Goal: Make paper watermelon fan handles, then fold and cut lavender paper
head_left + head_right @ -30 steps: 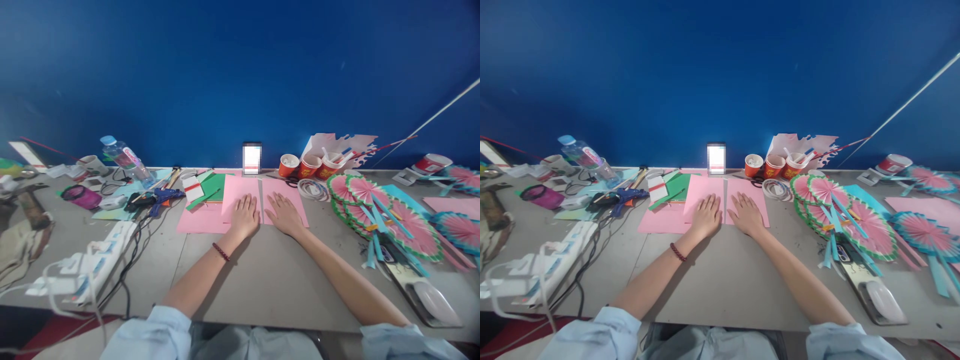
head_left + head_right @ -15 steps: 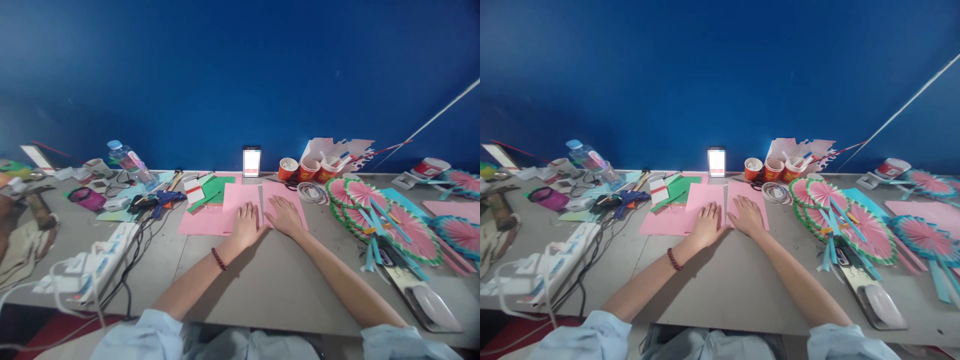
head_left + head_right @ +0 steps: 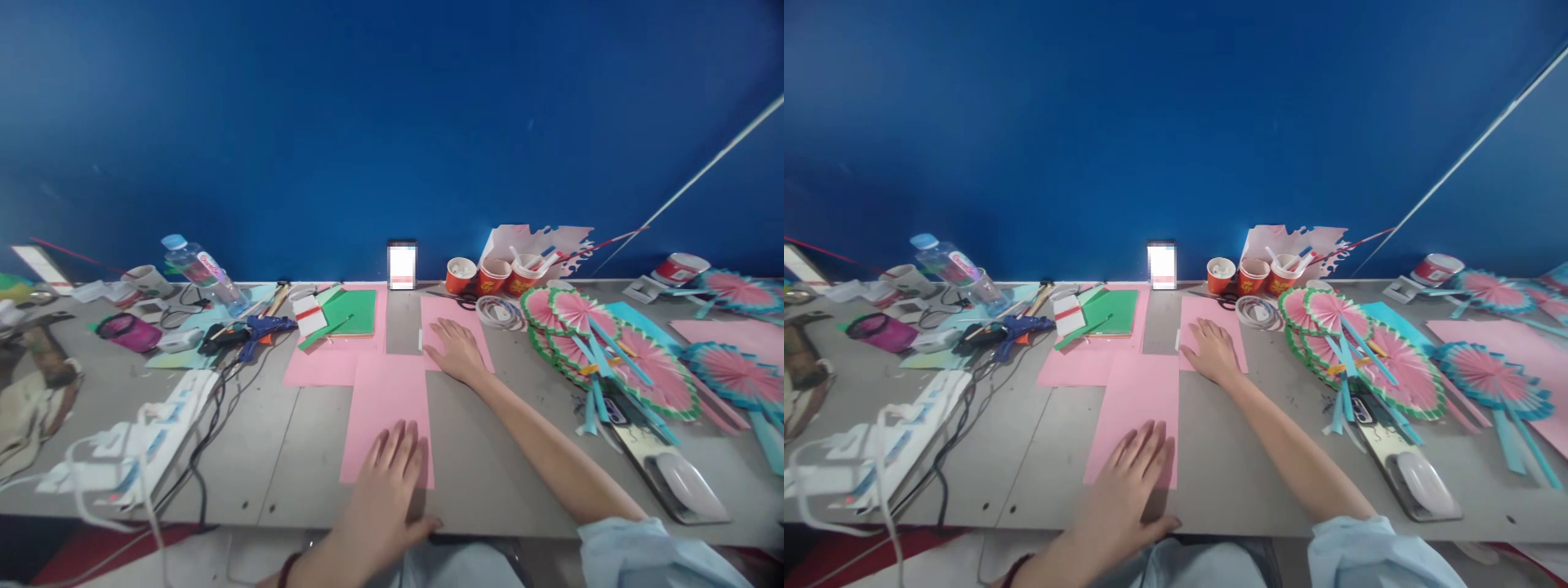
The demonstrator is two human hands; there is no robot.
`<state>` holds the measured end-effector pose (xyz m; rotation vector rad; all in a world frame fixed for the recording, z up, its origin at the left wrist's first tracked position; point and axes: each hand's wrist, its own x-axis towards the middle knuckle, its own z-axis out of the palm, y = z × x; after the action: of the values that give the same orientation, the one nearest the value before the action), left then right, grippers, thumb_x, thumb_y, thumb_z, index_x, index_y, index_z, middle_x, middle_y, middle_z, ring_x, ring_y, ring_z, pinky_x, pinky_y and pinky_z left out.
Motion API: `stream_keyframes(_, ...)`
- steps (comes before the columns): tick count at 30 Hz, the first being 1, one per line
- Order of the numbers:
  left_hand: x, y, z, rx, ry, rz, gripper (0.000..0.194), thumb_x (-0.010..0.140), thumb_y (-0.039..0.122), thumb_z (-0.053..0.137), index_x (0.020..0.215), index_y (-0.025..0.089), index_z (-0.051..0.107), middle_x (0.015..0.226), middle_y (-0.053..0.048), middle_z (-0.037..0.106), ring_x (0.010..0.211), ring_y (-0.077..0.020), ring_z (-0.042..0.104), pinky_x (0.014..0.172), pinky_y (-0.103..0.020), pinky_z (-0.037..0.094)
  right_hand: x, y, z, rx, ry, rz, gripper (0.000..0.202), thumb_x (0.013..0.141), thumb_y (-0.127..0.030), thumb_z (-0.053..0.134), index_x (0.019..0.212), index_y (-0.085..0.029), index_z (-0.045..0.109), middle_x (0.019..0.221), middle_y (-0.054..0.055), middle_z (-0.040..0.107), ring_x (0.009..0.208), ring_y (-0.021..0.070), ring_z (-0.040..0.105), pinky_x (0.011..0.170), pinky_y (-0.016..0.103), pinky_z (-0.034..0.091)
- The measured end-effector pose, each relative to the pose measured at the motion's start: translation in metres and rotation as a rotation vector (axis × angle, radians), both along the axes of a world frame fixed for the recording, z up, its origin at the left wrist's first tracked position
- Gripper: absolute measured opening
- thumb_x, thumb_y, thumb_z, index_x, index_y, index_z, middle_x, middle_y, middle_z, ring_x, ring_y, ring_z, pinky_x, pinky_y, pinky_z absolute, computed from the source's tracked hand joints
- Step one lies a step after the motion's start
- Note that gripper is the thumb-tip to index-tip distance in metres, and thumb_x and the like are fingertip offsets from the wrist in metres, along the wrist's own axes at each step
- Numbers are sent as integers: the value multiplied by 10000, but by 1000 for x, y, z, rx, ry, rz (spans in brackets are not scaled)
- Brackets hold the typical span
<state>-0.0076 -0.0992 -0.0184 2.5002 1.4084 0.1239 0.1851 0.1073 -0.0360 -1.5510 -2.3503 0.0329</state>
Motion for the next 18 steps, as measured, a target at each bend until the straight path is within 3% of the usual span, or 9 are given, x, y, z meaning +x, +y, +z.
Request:
stream_keyframes(3,-8,-16,-4,28,13,-18,851,778,649,492,1459,199,254,1498,-122,289,1368,-322,291,1081,-491,305,-1,0,3,14,58,170,390,908,-334,436,1245,-176,554,1393,94,461,1289,232,382,1059,392,303)
stream_keyframes(6,-15,-29,-15,166,42,-94,865,742,668,514,1422,165,334,1463,-138,357,1321,-327,372,1009,-470,403,-3,1,3,-9,134,359,309,914,-273,443,1152,-190,621,1312,73,548,1252,196,443,1057,352,333)
stream_keyframes(8,-16,-40,-22,351,46,-153,681,788,529,541,1352,160,440,1387,-122,479,1259,-291,460,947,-411,462,-5,2,0,-29,188,401,296,904,-276,475,1136,-184,634,1257,83,593,1204,205,497,1039,363,369)
stream_keyframes(10,-14,-48,-21,563,-4,-202,374,829,255,518,1189,186,589,1203,-53,647,1134,-200,572,863,-290,505,-6,3,-5,-31,235,398,304,891,-276,501,1147,-175,632,1240,101,603,1170,222,528,1019,391,399)
stream_keyframes(12,-15,-51,-8,642,-77,-247,301,828,130,450,1011,218,673,1005,9,727,938,-123,654,696,-198,529,-7,6,-9,-5,278,350,323,873,-274,532,1159,-160,627,1252,122,591,1171,248,525,1012,428,406)
stream_keyframes(14,-22,-43,17,679,-129,-277,362,835,115,389,1032,201,680,986,-1,734,875,-120,675,632,-196,551,-7,8,-12,14,309,298,343,847,-270,570,1159,-142,629,1252,142,587,1175,271,517,1007,450,405)
stream_keyframes(16,-36,-24,46,640,-255,-214,390,824,108,395,1110,179,650,1015,-20,726,889,-156,685,699,-222,575,-7,10,-13,6,338,277,328,826,-266,601,1126,-143,651,1225,142,607,1149,274,533,990,444,418)
stream_keyframes(18,-54,3,70,476,-411,-33,326,836,151,469,1093,237,652,942,-5,738,792,-165,700,654,-230,577,-8,11,-12,-13,386,271,251,824,-251,601,1045,-168,688,1156,119,650,1081,253,572,947,409,446)
